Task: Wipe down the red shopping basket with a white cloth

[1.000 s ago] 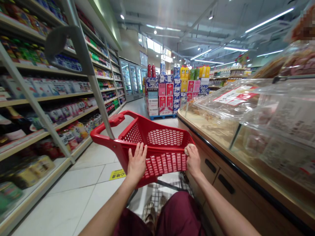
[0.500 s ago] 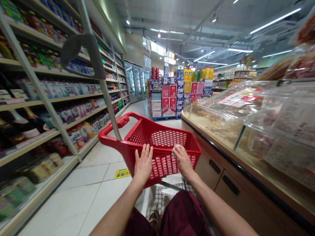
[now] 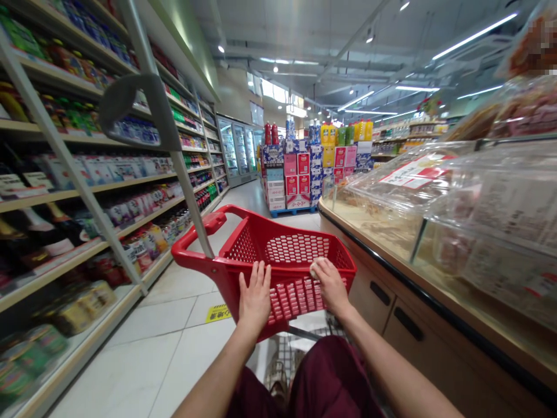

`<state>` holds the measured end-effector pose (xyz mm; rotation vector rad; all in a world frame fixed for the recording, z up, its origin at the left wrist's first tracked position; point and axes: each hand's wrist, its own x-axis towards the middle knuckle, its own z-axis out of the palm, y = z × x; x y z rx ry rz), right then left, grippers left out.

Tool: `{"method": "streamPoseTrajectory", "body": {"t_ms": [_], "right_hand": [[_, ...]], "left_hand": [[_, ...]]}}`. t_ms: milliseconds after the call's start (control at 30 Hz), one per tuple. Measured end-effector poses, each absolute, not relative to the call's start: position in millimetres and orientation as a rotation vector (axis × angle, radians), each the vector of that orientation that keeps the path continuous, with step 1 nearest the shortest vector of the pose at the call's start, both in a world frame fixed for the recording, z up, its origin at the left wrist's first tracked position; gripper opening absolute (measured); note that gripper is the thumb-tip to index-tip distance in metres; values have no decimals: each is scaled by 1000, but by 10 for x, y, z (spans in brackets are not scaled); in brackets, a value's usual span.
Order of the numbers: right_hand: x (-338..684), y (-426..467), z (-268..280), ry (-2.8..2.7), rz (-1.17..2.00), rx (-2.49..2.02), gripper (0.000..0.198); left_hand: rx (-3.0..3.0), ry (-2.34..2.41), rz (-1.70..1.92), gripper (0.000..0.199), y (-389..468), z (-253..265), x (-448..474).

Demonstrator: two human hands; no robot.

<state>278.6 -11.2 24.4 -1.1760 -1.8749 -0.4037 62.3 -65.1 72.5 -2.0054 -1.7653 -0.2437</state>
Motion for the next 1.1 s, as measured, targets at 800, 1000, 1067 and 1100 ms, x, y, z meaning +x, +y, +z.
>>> {"method": "streamPoseTrajectory", "body": {"t_ms": [800, 1000, 1067, 1100], "right_hand": [[2548, -161, 290, -1851, -347, -1184, 37], [2518, -138, 299, -1755, -331, -1225, 34], [2331, -155, 314, -1894, -321, -1107, 36], [2303, -164, 312, -1935, -323, -1084, 38]], "left_hand": [[-2003, -1749, -274, 64, -695, 678, 671], [-2013, -1774, -280, 64, -687, 670, 699], [-2014, -1759, -282, 64, -689, 668, 689], [-2013, -1752, -283, 64, -692, 667, 682]]}}
